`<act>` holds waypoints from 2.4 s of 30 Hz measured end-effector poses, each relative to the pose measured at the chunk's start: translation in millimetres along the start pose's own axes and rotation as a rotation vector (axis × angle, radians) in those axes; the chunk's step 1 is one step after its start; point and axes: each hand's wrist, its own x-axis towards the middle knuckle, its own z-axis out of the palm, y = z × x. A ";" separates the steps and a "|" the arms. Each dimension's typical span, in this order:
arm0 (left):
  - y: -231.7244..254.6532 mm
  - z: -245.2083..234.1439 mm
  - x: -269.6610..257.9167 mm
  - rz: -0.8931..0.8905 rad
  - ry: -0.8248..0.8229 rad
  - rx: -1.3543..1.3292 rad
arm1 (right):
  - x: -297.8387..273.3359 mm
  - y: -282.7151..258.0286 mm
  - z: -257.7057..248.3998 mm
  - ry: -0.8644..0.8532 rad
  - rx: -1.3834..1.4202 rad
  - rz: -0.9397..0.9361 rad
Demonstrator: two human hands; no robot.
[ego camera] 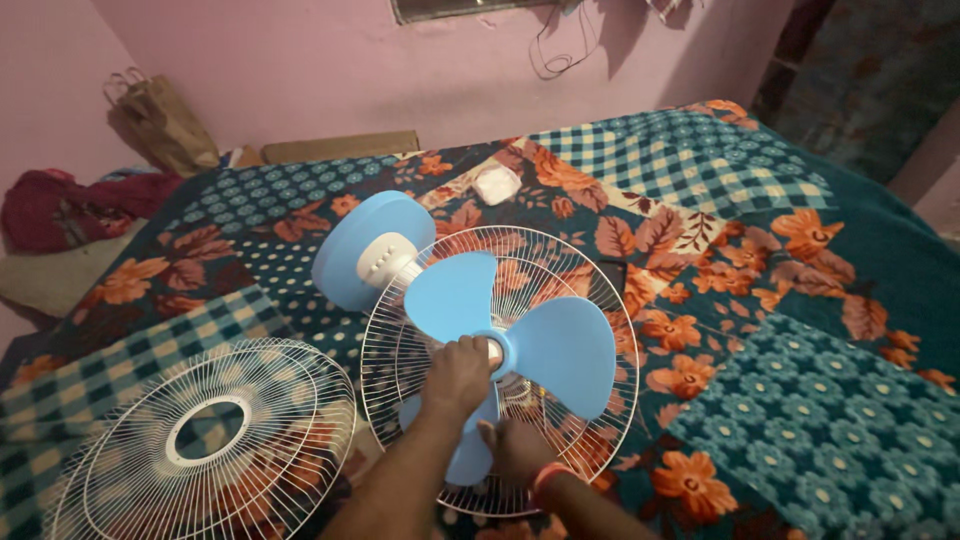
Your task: The person disassembles a small electric fan on a bed. They remove the front grille, unscrew the central nut to detach the fan blades, and then use a screwdriver to open the motor housing. The video ends before reassembly is shown.
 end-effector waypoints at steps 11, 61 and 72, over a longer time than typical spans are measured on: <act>3.2 -63.9 -4.9 -0.060 -0.024 -0.311 | 7.3 17.6 -45.8 -0.140 -0.267 -0.135; 16.4 -58.5 -5.2 -0.244 0.134 -0.633 | 28.4 -41.0 -108.1 0.409 -0.189 -0.276; 26.0 -62.1 -18.2 -0.408 0.131 -0.650 | -5.2 -77.6 -118.5 0.472 -0.095 -0.361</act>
